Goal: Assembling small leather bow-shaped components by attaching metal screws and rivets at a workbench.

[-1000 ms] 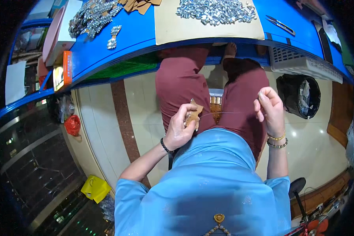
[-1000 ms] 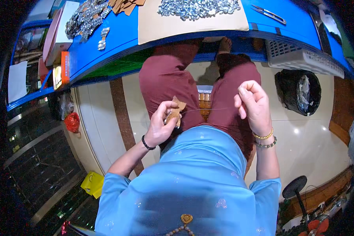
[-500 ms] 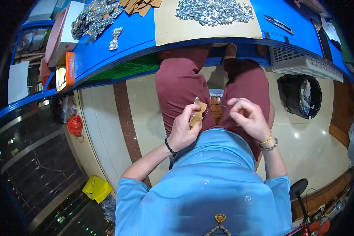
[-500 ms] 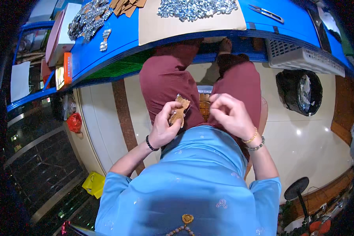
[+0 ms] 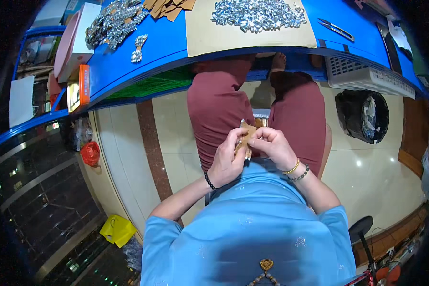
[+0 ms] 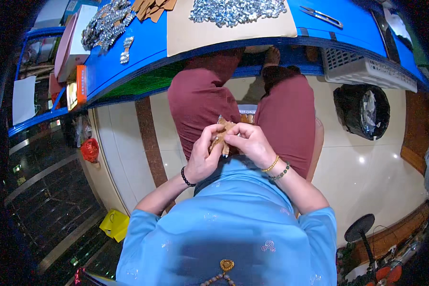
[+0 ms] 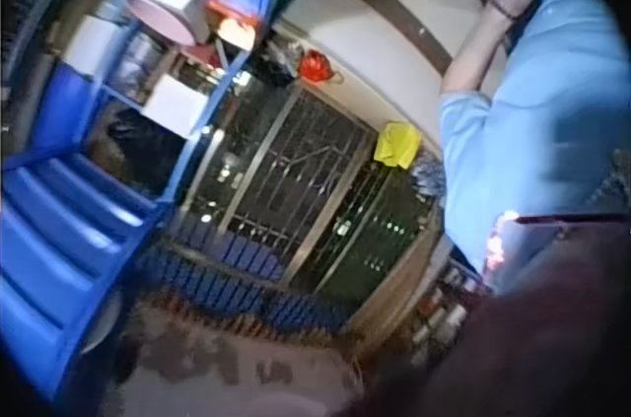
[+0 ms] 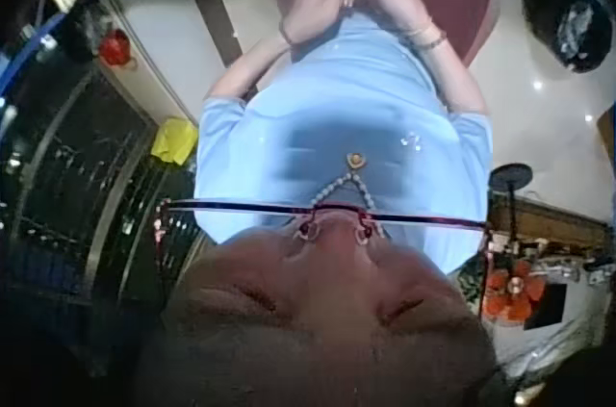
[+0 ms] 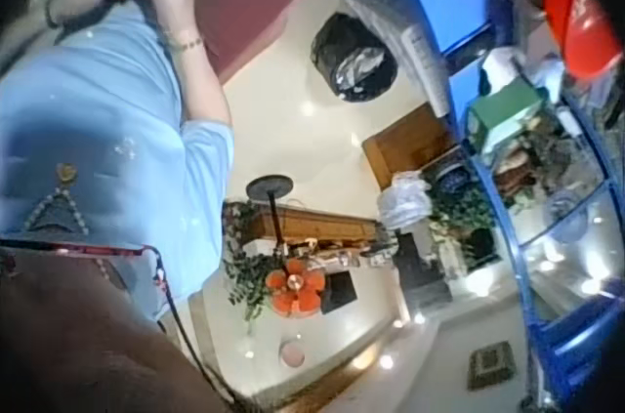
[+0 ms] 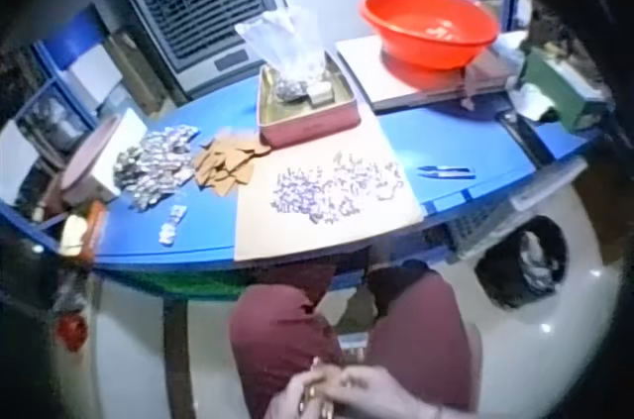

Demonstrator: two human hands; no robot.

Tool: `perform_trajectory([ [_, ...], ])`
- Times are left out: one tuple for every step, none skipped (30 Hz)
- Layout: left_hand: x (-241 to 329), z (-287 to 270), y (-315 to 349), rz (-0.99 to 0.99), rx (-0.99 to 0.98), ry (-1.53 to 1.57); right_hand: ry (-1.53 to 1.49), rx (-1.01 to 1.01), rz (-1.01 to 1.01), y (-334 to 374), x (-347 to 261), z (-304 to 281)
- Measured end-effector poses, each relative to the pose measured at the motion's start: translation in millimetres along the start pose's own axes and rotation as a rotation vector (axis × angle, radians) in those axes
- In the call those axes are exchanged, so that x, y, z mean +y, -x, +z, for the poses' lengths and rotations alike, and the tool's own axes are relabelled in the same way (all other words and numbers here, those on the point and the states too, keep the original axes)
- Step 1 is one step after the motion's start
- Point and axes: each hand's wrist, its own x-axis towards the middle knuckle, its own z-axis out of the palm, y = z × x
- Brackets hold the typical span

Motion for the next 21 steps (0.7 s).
perform_trajectory([
  [0.7,0.8,-0.8,-0.004,0.013,0.035,0.0,0.001,0.0,-0.4,2.6,-0.3],
  [1.5,0.7,-1.1,-0.005,0.013,0.036,-0.012,0.022,-0.01,-1.5,6.9,-1.2],
  [2.3,0.6,-1.3,-0.04,0.007,0.082,-0.024,0.043,-0.021,-2.7,11.5,-2.2],
  [4.0,0.3,-1.8,-0.076,0.0,0.128,-0.036,0.064,-0.031,-3.5,15.0,-2.7],
  [4.7,0.4,-2.0,-0.112,-0.005,0.174,-0.036,0.063,-0.03,-4.2,17.4,-1.6],
  [3.9,0.6,-2.1,-0.113,-0.005,0.174,0.024,0.077,-0.067,-5.0,19.2,0.8],
  [2.3,0.9,-2.0,-0.138,-0.01,0.209,0.083,0.091,-0.104,-5.6,20.8,2.8],
  [0.4,1.3,-1.9,-0.163,-0.016,0.244,0.143,0.106,-0.141,-5.8,21.7,3.4],
  [-1.2,1.7,-1.9,-0.187,-0.022,0.279,0.142,0.107,-0.141,-3.9,20.0,1.3],
  [-3.0,1.2,-1.6,-0.188,-0.02,0.279,0.292,0.097,-0.15,-0.5,11.2,0.6],
  [-4.8,0.8,-1.4,-0.167,0.008,0.281,0.441,0.086,-0.158,3.4,1.4,-0.7],
  [-6.0,1.0,-1.9,-0.144,0.033,0.284,0.59,0.078,-0.168,6.4,-5.6,-2.9],
  [-6.6,1.1,-2.0,-0.122,0.058,0.286,0.591,0.079,-0.167,8.3,-9.3,-5.7],
  [-6.3,0.2,-1.5,-0.122,0.058,0.287,0.663,0.055,-0.295,10.0,-12.4,-9.0],
  [-4.5,-1.3,-2.1,-0.128,0.024,0.224,0.735,0.033,-0.424,11.1,-15.8,-12.7],
  [-2.7,-2.8,-2.5,-0.133,-0.009,0.161,0.806,0.01,-0.554,10.9,-19.1,-14.1],
  [-1.5,-3.3,-2.8,-0.139,-0.042,0.097,0.806,0.011,-0.553,8.0,-20.9,-13.1],
  [-0.7,-1.8,-2.7,-0.139,-0.044,0.098,0.838,0.011,-0.604,2.9,-21.7,-10.3],
  [0.1,1.0,-2.0,-0.102,-0.045,0.08,0.87,0.011,-0.654,-1.9,-23.4,-6.5],
  [0.9,2.5,-1.9,-0.063,-0.044,0.06,0.902,0.01,-0.708,-5.0,-24.7,-4.1],
  [1.4,2.6,-2.2,-0.024,-0.043,0.041,0.902,0.009,-0.71,-5.6,-23.8,-5.1],
])
